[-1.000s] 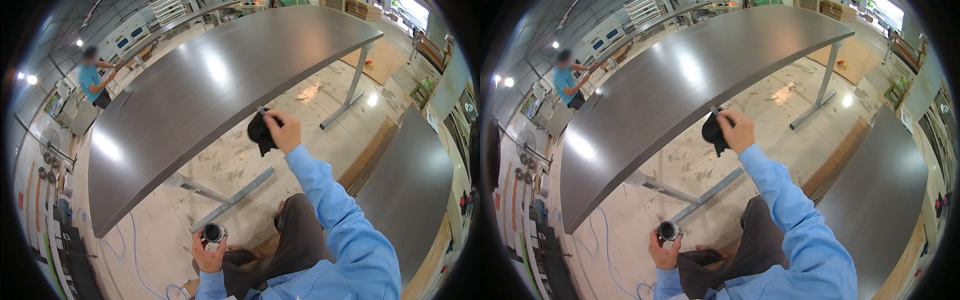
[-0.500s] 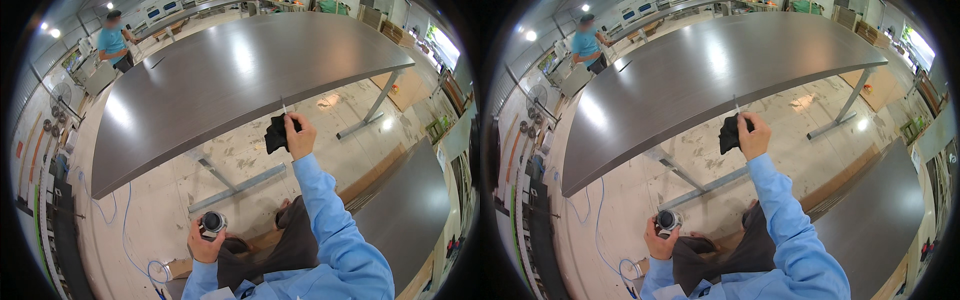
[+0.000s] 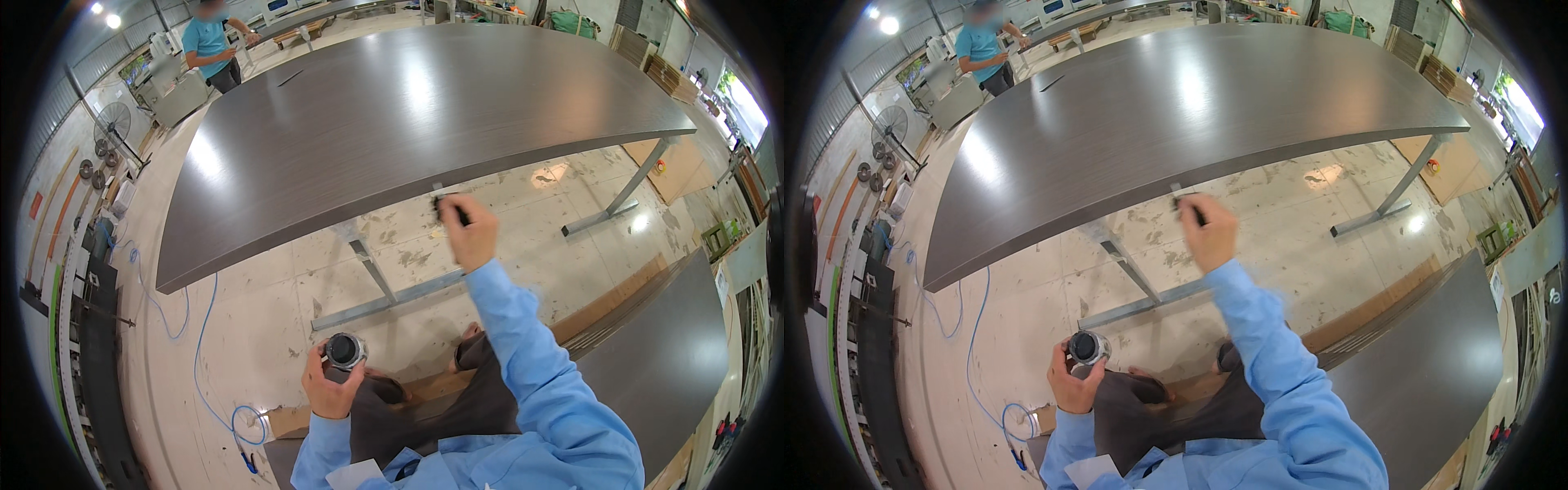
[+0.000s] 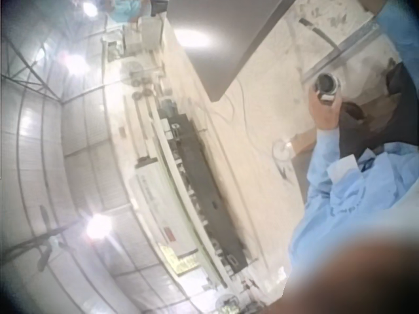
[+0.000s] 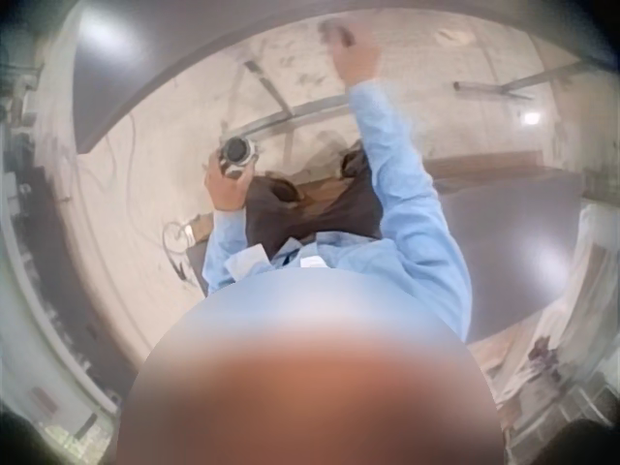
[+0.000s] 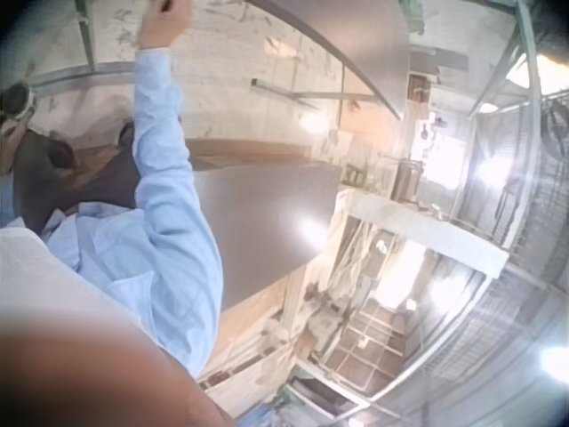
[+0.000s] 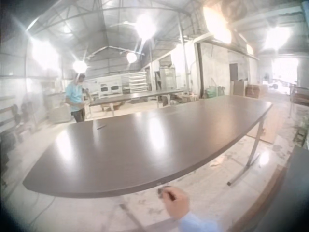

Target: The person mixes a dark substance in a small container using a stick, then applies it to the edges of a large metal sheet. They wipe the applied substance with a black cloth and continue applying it along the edges.

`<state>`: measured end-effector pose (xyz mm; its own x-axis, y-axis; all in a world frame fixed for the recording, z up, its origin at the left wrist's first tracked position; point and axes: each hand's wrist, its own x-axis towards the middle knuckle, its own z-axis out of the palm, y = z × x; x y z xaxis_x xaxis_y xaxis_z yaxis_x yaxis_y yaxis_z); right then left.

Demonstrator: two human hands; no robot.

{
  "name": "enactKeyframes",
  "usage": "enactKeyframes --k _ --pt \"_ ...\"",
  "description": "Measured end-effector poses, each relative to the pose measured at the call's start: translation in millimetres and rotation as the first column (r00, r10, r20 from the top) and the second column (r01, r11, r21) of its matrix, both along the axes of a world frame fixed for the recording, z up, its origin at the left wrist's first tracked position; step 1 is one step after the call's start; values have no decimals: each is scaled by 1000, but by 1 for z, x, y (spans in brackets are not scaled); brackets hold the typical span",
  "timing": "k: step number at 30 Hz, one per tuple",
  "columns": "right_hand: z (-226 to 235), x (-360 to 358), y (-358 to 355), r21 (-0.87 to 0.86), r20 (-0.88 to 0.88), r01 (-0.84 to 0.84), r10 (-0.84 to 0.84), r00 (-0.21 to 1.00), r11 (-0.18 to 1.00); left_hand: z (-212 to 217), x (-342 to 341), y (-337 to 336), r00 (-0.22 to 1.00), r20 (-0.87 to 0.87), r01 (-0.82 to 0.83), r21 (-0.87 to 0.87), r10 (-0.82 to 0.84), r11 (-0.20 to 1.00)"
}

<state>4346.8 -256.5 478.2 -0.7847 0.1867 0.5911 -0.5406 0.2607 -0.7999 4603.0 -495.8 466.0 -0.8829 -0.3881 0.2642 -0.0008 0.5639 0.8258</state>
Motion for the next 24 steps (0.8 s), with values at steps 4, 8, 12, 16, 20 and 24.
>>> enactKeyframes --k 4,8,12,16,20,24 --pt "4 14 -39 81 -73 -160 166 983 984 1 5 -11 999 -5 -51 -19 51 998" --pt "6 10 -21 -33 -33 94 -95 995 995 -2 11 -26 997 -11 -73 -11 73 997" --pt "-6 7 -15 12 26 14 -14 1000 1000 -8 13 -33 996 -4 -87 11 87 996" --pt "-5 -1 -1 73 -92 143 -136 986 987 -10 11 -32 997 -21 -74 56 75 996" --pt "10 -15 45 -168 110 339 -325 939 926 -8 9 -27 997 -17 -73 57 74 996" --pt "-1 -17 54 79 -71 46 -40 997 996 -7 2 -21 1000 0 -18 49 18 999"
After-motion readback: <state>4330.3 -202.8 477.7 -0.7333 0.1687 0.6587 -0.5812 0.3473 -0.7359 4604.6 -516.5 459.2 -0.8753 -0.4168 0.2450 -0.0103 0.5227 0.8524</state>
